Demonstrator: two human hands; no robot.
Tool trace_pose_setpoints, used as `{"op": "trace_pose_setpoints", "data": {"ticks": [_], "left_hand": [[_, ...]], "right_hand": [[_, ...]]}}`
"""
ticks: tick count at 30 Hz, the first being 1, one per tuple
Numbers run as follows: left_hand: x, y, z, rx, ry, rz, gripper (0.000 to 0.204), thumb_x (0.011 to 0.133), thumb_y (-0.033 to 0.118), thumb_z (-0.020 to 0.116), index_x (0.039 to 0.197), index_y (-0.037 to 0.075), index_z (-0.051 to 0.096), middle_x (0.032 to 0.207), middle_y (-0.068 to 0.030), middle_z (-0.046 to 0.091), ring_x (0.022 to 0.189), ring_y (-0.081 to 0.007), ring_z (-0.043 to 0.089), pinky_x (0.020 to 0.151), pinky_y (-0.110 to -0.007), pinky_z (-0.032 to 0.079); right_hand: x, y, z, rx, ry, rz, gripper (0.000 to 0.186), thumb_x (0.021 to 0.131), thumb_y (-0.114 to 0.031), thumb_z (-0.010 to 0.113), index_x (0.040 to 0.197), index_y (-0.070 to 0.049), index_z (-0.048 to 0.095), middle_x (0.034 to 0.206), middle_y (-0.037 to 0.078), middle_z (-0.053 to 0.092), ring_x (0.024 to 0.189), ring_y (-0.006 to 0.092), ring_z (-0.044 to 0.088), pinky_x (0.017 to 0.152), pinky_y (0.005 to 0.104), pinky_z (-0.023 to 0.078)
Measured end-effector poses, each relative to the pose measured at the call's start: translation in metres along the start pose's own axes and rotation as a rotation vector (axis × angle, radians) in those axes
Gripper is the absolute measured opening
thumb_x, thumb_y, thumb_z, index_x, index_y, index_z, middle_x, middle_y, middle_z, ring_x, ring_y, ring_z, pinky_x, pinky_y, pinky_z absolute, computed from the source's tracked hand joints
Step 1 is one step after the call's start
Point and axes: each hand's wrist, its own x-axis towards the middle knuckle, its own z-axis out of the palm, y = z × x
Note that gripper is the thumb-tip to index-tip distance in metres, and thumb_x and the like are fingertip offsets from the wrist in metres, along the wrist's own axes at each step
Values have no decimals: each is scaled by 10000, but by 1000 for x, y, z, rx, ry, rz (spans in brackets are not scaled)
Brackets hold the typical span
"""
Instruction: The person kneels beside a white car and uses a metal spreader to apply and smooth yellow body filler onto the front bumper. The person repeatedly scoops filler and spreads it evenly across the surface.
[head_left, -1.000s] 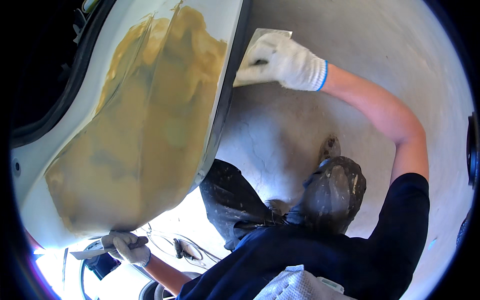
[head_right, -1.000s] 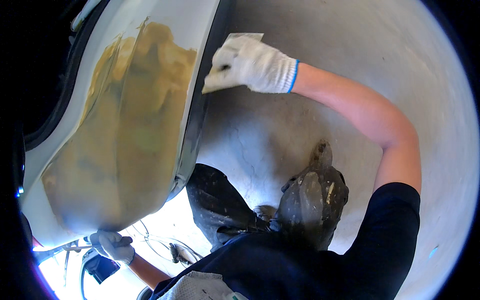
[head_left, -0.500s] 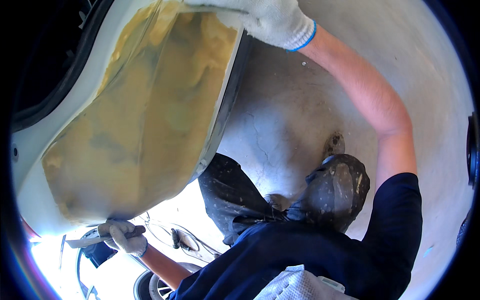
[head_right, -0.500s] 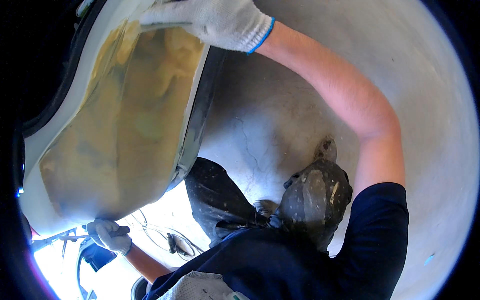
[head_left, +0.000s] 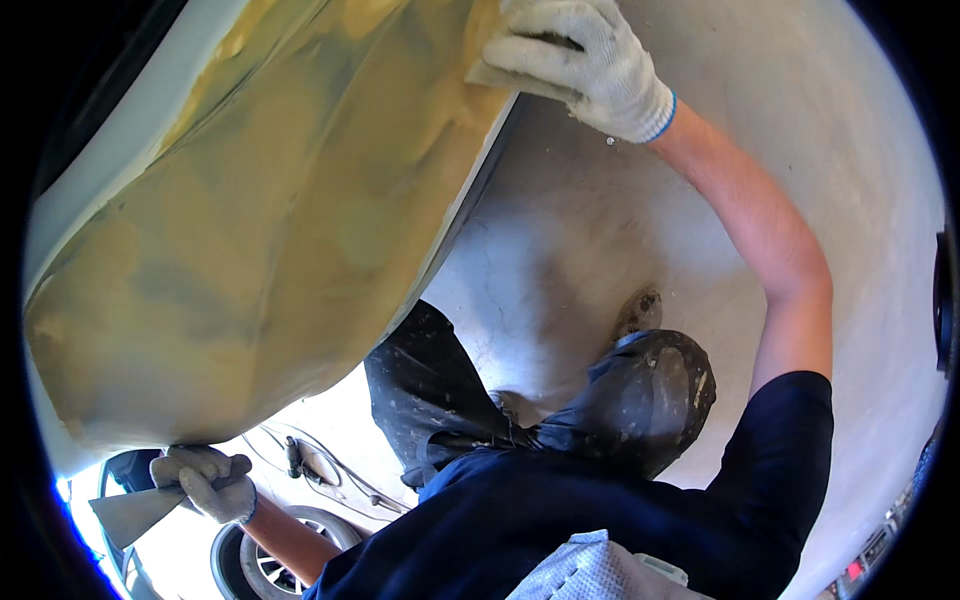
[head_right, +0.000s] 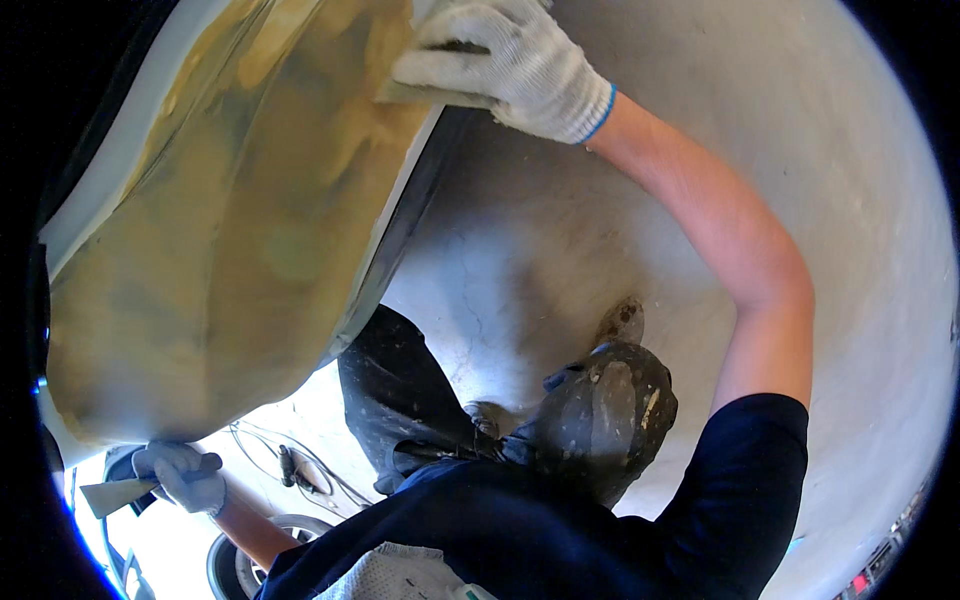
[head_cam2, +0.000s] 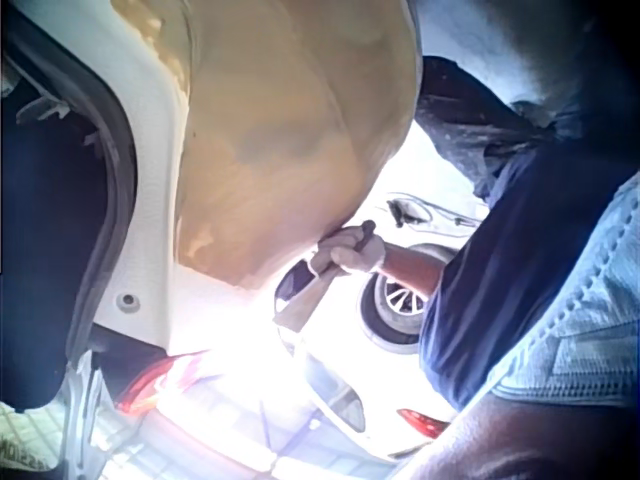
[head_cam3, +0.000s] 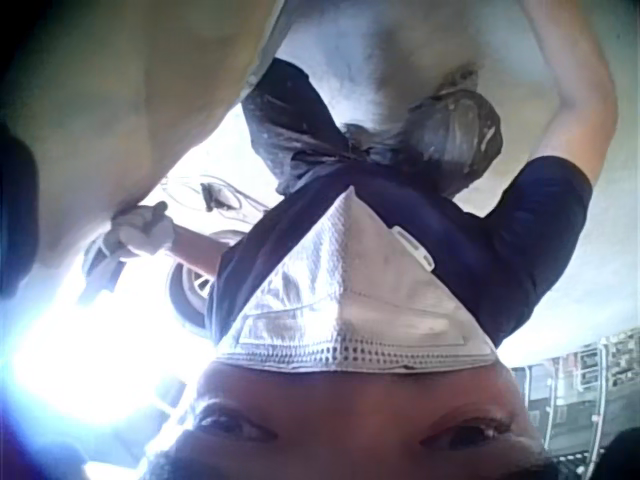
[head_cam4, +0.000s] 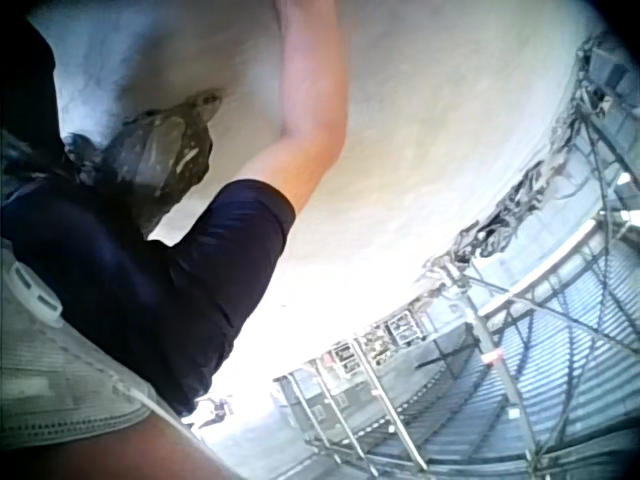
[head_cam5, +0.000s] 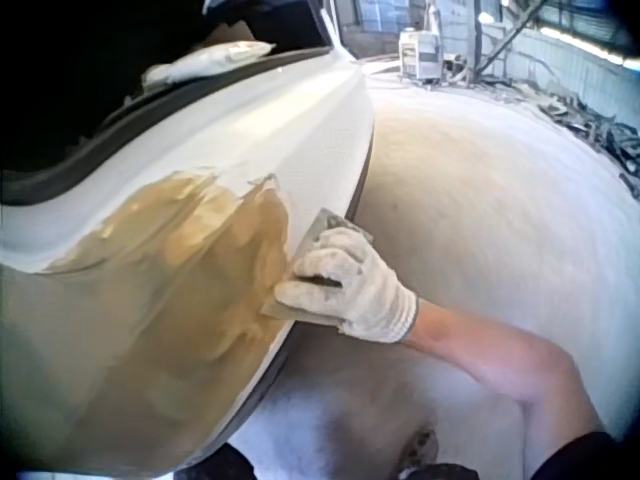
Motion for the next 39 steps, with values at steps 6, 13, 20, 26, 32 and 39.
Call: {"op": "trace_pose_setpoints", "data": {"ticks": [6,13,20,26,32,39], "left_hand": [[-6,0,-3,-41,4,-53,304,1036,216,606,842,97,405,625,-10,399,440,-66,313,326,-211,250],[-2,-4,3,-6,24,-36,289,1016,199,591,824,95,400,608,-6,408,425,-66,325,285,-222,241],[-2,2,2,37,21,-45,305,1005,226,614,829,90,405,606,-14,409,441,-73,354,303,-220,271],[-6,-3,-7,9,8,-39,293,1012,235,604,832,99,417,604,-18,413,449,-78,353,410,-216,302],[-5,-5,-8,4,9,-62,277,1009,195,596,819,111,413,609,-9,405,462,-79,330,440,-230,277],[-1,-7,-3,-61,-27,-8,249,998,111,588,807,110,427,602,3,403,468,-64,322,424,-222,252]], "right_hand": [[-10,-12,-41,-64,-308,17,471,747,12,713,1152,-220,777,1091,9,683,1041,260,645,920,413,550],[1,-7,-48,-11,34,211,458,759,-75,735,1147,-314,782,1154,-31,631,1031,234,607,879,395,552],[64,-26,-14,-69,255,-58,450,758,-106,742,1146,-332,781,1132,-35,621,1004,224,600,862,387,553],[35,-37,18,-63,320,-117,444,757,-133,747,1145,-347,780,1114,-39,613,981,216,594,847,381,554],[-7,-51,8,-57,-28,-104,448,740,-187,743,1157,-348,771,1096,-34,607,1011,205,591,878,372,554],[24,-42,-38,-38,40,15,412,746,-105,756,1141,-222,761,1023,10,694,883,251,685,784,400,594]]}}
